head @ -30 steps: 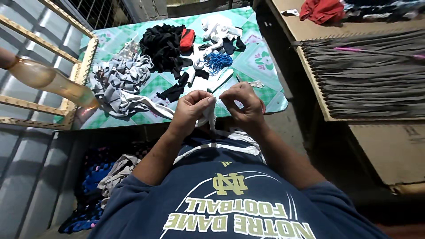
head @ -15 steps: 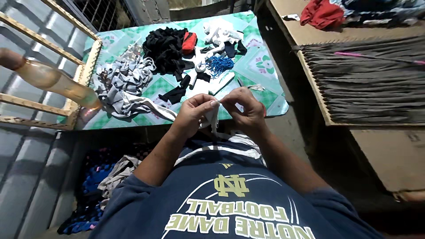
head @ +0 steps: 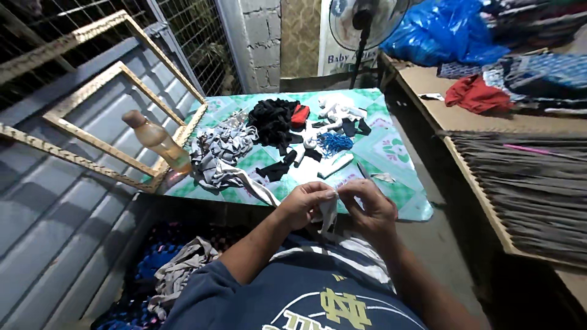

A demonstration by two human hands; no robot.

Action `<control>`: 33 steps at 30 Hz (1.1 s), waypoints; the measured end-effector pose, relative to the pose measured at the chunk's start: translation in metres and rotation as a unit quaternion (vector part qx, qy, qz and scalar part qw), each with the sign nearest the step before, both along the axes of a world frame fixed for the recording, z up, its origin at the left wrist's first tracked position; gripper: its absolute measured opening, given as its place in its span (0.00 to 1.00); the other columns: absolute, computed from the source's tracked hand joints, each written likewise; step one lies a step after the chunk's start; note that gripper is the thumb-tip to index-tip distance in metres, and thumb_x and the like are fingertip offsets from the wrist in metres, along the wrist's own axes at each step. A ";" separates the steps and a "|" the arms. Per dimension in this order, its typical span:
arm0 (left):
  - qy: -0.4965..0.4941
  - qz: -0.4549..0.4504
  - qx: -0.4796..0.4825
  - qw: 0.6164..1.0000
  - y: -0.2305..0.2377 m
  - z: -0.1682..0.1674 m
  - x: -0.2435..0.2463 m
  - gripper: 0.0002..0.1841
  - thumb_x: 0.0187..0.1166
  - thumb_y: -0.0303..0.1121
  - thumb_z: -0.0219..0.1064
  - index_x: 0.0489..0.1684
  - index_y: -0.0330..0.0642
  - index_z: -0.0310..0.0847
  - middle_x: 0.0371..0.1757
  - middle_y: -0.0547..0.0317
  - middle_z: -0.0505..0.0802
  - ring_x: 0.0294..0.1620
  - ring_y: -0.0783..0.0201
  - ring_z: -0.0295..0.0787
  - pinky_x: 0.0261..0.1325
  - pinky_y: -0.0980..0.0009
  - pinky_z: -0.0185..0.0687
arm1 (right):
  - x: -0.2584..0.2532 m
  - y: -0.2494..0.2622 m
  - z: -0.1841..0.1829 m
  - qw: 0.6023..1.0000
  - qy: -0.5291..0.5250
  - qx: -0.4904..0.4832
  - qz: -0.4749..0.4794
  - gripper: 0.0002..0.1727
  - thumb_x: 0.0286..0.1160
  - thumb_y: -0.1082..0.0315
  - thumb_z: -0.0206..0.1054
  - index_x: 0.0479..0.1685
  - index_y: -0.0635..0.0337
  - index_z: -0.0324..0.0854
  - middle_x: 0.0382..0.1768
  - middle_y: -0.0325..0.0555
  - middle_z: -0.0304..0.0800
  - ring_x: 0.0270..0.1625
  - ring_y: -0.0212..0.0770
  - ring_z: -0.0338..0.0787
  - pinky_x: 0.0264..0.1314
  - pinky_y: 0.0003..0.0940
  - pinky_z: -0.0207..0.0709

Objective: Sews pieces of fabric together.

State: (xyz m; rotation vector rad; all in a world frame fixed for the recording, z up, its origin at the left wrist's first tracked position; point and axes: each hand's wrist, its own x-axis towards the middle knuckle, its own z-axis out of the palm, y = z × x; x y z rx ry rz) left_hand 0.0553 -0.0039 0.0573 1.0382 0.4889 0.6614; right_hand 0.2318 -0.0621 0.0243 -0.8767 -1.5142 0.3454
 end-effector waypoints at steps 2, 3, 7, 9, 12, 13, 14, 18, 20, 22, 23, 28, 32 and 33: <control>0.007 0.026 0.006 1.000 -0.002 0.000 0.004 0.06 0.82 0.25 0.62 0.39 0.43 0.84 0.31 0.66 0.92 0.27 0.76 0.85 0.32 0.78 0.81 | -0.002 0.000 -0.003 1.000 0.013 -0.004 0.002 0.08 0.77 0.75 0.66 0.48 0.68 0.86 0.47 0.43 0.89 0.51 0.25 0.88 0.60 0.21 0.84; 0.011 0.042 0.014 0.999 -0.004 0.001 0.006 0.05 0.82 0.24 0.62 0.39 0.42 0.84 0.30 0.66 0.91 0.26 0.76 0.85 0.30 0.79 0.80 | -0.003 0.000 -0.004 1.000 0.020 -0.005 0.000 0.08 0.78 0.75 0.66 0.49 0.69 0.86 0.47 0.43 0.89 0.51 0.25 0.88 0.59 0.21 0.84; 0.036 0.096 0.064 0.993 -0.008 -0.001 0.011 0.04 0.82 0.23 0.63 0.40 0.37 0.84 0.30 0.66 0.90 0.26 0.78 0.83 0.28 0.81 0.77 | -0.009 -0.004 -0.005 0.999 0.027 -0.024 -0.008 0.10 0.79 0.74 0.65 0.53 0.70 0.87 0.50 0.45 0.90 0.51 0.25 0.89 0.58 0.21 0.85; 0.044 0.109 0.099 0.988 -0.009 -0.003 0.011 0.03 0.81 0.23 0.64 0.40 0.36 0.84 0.31 0.66 0.90 0.29 0.77 0.85 0.32 0.80 0.80 | -0.011 -0.005 -0.006 0.999 0.022 -0.032 -0.012 0.11 0.80 0.75 0.64 0.54 0.70 0.87 0.50 0.47 0.90 0.52 0.28 0.89 0.58 0.23 0.85; 0.062 0.123 0.167 0.976 -0.011 -0.005 0.010 0.02 0.79 0.23 0.66 0.40 0.35 0.84 0.32 0.67 0.90 0.32 0.78 0.85 0.38 0.79 0.82 | -0.010 -0.007 -0.008 0.999 0.017 -0.034 0.000 0.13 0.76 0.76 0.64 0.55 0.72 0.86 0.52 0.50 0.90 0.54 0.30 0.90 0.61 0.26 0.86; 0.072 0.125 0.190 0.971 -0.011 -0.005 0.010 0.03 0.79 0.23 0.66 0.40 0.34 0.85 0.32 0.67 0.89 0.33 0.78 0.84 0.39 0.80 0.81 | -0.010 -0.007 -0.009 0.999 0.014 -0.030 0.002 0.12 0.77 0.75 0.66 0.54 0.71 0.86 0.52 0.50 0.90 0.56 0.31 0.90 0.63 0.27 0.86; 0.085 0.128 0.213 0.965 -0.011 -0.005 0.009 0.03 0.78 0.23 0.66 0.40 0.34 0.86 0.33 0.67 0.89 0.33 0.79 0.84 0.41 0.80 0.81 | -0.010 -0.006 -0.009 1.000 0.006 -0.020 -0.006 0.11 0.78 0.74 0.67 0.53 0.69 0.87 0.51 0.49 0.90 0.57 0.31 0.89 0.64 0.27 0.86; 0.127 0.133 0.259 0.948 -0.010 -0.006 0.005 0.04 0.78 0.25 0.68 0.40 0.34 0.87 0.32 0.66 0.89 0.32 0.80 0.82 0.40 0.80 0.80 | -0.014 -0.005 -0.006 0.999 -0.015 0.029 -0.043 0.06 0.81 0.68 0.67 0.47 0.55 0.90 0.50 0.41 0.87 0.59 0.30 0.85 0.65 0.28 0.81; 0.124 0.124 0.266 0.948 -0.008 -0.009 0.001 0.04 0.80 0.26 0.67 0.42 0.37 0.87 0.33 0.66 0.89 0.30 0.79 0.82 0.36 0.80 0.81 | -0.010 -0.007 0.002 0.998 -0.008 0.056 -0.021 0.07 0.84 0.70 0.65 0.50 0.56 0.88 0.54 0.41 0.90 0.63 0.34 0.86 0.68 0.33 0.82; 0.117 0.129 0.251 0.952 -0.004 -0.013 -0.003 0.04 0.81 0.28 0.67 0.43 0.39 0.87 0.34 0.66 0.91 0.30 0.78 0.84 0.34 0.80 0.82 | -0.001 -0.011 0.012 0.998 0.018 0.054 0.023 0.09 0.86 0.73 0.61 0.55 0.58 0.85 0.54 0.42 0.93 0.58 0.35 0.92 0.63 0.35 0.88; 0.106 0.140 0.232 0.957 -0.001 -0.012 -0.003 0.04 0.80 0.27 0.67 0.42 0.39 0.87 0.33 0.67 0.91 0.31 0.78 0.85 0.35 0.78 0.84 | 0.004 -0.013 0.017 0.998 0.035 0.045 0.039 0.09 0.86 0.74 0.60 0.56 0.56 0.83 0.53 0.41 0.94 0.53 0.35 0.93 0.57 0.34 0.90; 0.074 0.160 0.170 0.970 0.003 -0.009 -0.007 0.03 0.79 0.24 0.66 0.40 0.40 0.86 0.30 0.67 0.91 0.29 0.76 0.86 0.34 0.77 0.85 | 0.027 -0.021 0.029 0.994 0.103 -0.001 0.039 0.11 0.87 0.69 0.60 0.60 0.47 0.81 0.44 0.28 0.88 0.38 0.26 0.88 0.44 0.27 0.88; 0.053 0.144 0.165 0.974 0.002 -0.007 -0.005 0.04 0.79 0.24 0.66 0.40 0.40 0.86 0.30 0.67 0.91 0.28 0.76 0.86 0.34 0.78 0.85 | 0.021 -0.021 0.027 0.997 0.043 -0.065 -0.015 0.12 0.86 0.73 0.53 0.61 0.61 0.75 0.48 0.32 0.85 0.39 0.20 0.83 0.43 0.20 0.81; 0.046 0.139 0.165 0.975 0.001 -0.007 -0.006 0.04 0.79 0.24 0.66 0.41 0.40 0.86 0.31 0.67 0.91 0.29 0.76 0.86 0.35 0.78 0.85 | 0.017 -0.020 0.024 0.997 0.023 -0.077 -0.022 0.11 0.85 0.74 0.52 0.59 0.66 0.74 0.47 0.36 0.84 0.41 0.21 0.83 0.45 0.20 0.80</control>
